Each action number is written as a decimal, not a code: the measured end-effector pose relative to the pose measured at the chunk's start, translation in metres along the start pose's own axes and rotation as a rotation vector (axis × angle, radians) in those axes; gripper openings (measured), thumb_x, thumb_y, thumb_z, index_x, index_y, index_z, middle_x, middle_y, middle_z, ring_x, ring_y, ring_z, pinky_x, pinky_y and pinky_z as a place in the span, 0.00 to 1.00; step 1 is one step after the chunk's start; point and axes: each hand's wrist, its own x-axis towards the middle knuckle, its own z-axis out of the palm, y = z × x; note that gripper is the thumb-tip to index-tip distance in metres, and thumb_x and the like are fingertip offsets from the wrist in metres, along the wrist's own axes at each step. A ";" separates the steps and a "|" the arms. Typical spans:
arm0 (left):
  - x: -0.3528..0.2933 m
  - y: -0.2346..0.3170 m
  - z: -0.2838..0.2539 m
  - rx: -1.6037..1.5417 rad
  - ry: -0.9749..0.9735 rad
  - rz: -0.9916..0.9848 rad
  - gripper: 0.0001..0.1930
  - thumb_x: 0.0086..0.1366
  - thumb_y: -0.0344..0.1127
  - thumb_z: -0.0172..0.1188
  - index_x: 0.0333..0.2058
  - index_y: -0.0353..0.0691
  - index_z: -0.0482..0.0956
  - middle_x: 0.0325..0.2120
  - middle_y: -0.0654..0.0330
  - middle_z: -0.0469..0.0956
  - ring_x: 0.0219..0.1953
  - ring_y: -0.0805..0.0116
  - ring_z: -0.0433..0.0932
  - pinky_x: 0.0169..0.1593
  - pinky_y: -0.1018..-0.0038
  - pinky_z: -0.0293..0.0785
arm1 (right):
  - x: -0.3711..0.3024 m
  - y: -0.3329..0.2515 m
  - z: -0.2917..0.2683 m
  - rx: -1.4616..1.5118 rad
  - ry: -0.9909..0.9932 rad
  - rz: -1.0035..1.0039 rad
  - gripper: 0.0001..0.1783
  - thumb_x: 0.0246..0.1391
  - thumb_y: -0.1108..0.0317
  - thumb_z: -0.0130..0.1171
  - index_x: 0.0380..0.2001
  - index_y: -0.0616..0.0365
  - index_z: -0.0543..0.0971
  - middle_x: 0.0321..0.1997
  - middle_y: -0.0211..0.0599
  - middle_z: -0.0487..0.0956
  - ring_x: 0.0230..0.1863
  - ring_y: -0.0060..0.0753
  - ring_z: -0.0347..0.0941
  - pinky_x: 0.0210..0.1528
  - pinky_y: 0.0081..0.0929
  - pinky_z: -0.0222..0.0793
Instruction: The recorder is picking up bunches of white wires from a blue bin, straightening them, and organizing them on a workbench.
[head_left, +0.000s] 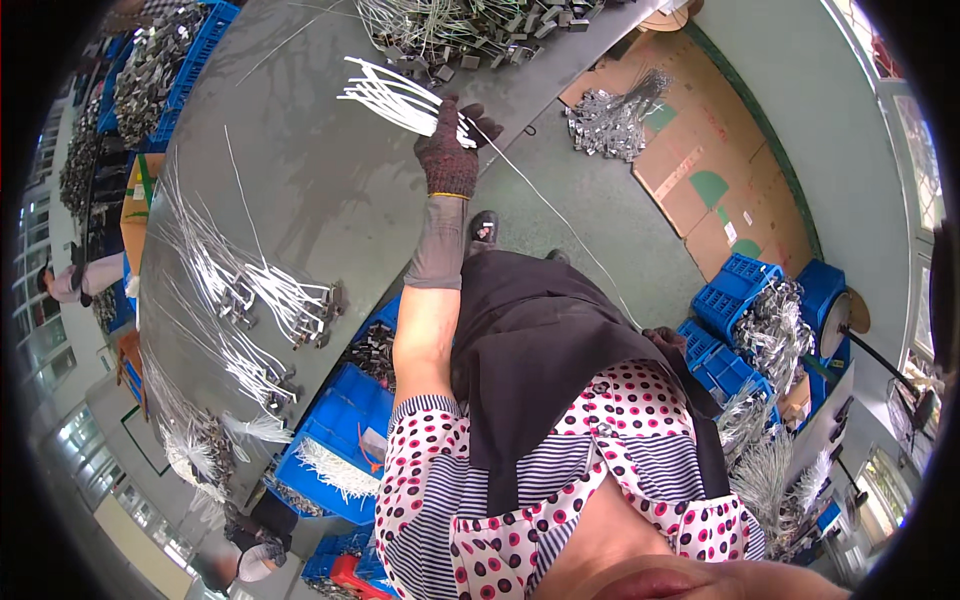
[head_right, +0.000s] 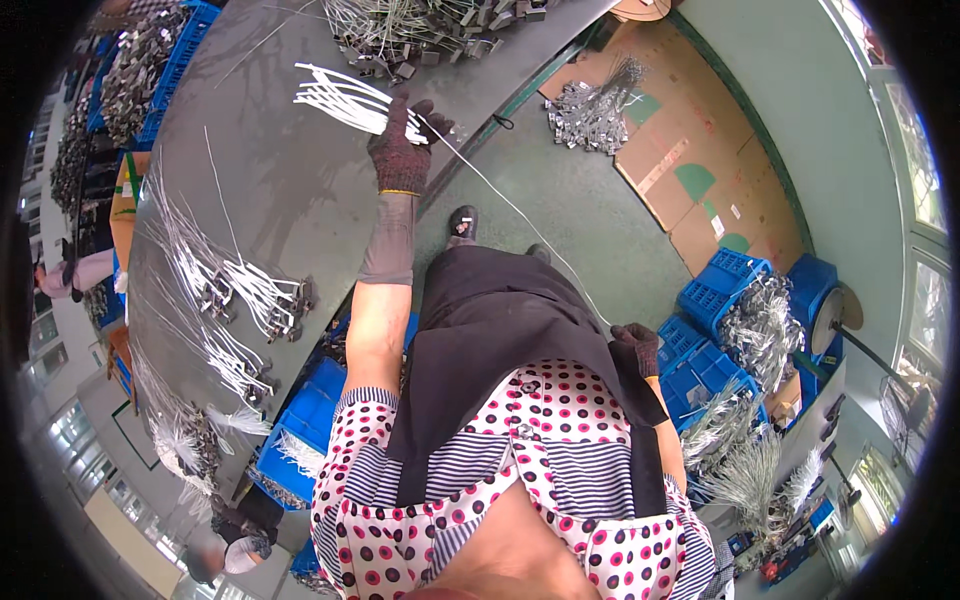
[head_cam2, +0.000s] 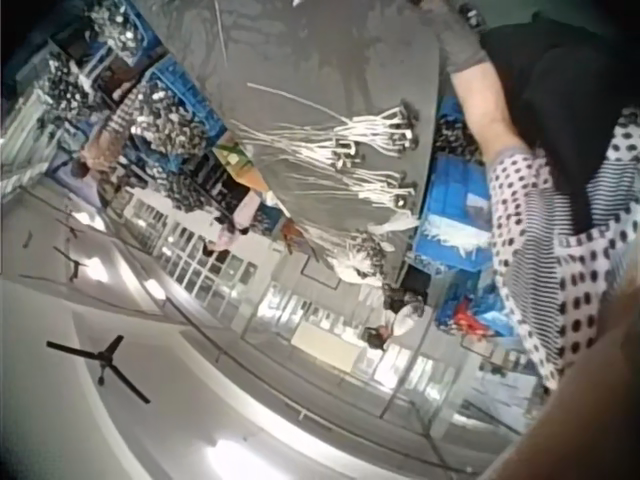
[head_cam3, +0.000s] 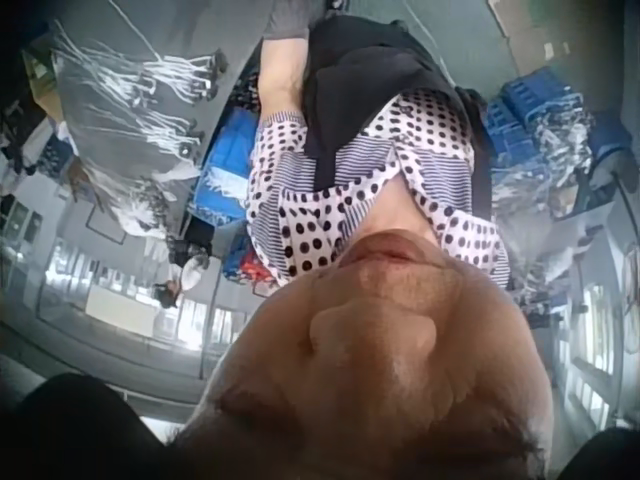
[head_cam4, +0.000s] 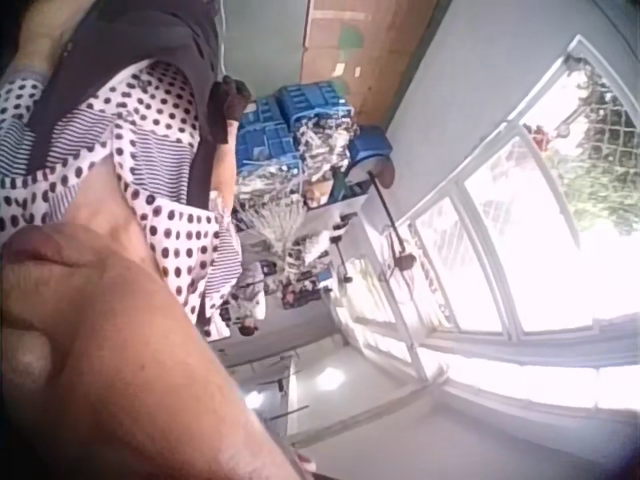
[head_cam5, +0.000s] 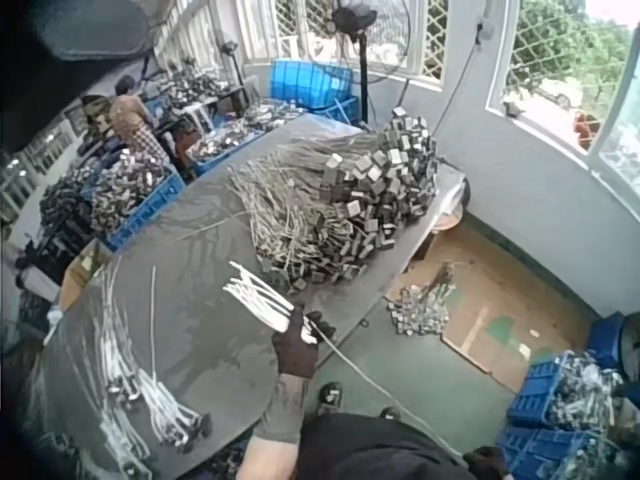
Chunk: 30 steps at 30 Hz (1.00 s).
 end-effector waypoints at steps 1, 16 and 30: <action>0.000 0.000 0.000 0.004 0.026 0.005 0.14 0.69 0.38 0.57 0.49 0.37 0.74 0.30 0.49 0.81 0.23 0.57 0.81 0.29 0.55 0.84 | -0.002 -0.008 0.000 -0.008 0.019 0.043 0.12 0.49 0.67 0.67 0.19 0.58 0.77 0.16 0.26 0.73 0.20 0.18 0.65 0.22 0.25 0.62; -0.014 0.015 -0.033 0.139 -0.021 -0.084 0.13 0.66 0.34 0.62 0.44 0.30 0.77 0.35 0.49 0.81 0.32 0.56 0.83 0.36 0.57 0.86 | 0.076 -0.171 0.130 0.070 -0.263 -0.192 0.13 0.51 0.64 0.67 0.26 0.64 0.80 0.21 0.32 0.76 0.21 0.22 0.70 0.26 0.23 0.69; 0.030 0.054 -0.052 0.614 -0.068 0.030 0.18 0.64 0.37 0.65 0.48 0.32 0.81 0.36 0.62 0.82 0.35 0.75 0.77 0.40 0.75 0.73 | 0.087 -0.446 0.353 -0.055 -0.038 -0.794 0.27 0.57 0.51 0.56 0.49 0.64 0.77 0.45 0.55 0.82 0.50 0.53 0.78 0.51 0.41 0.72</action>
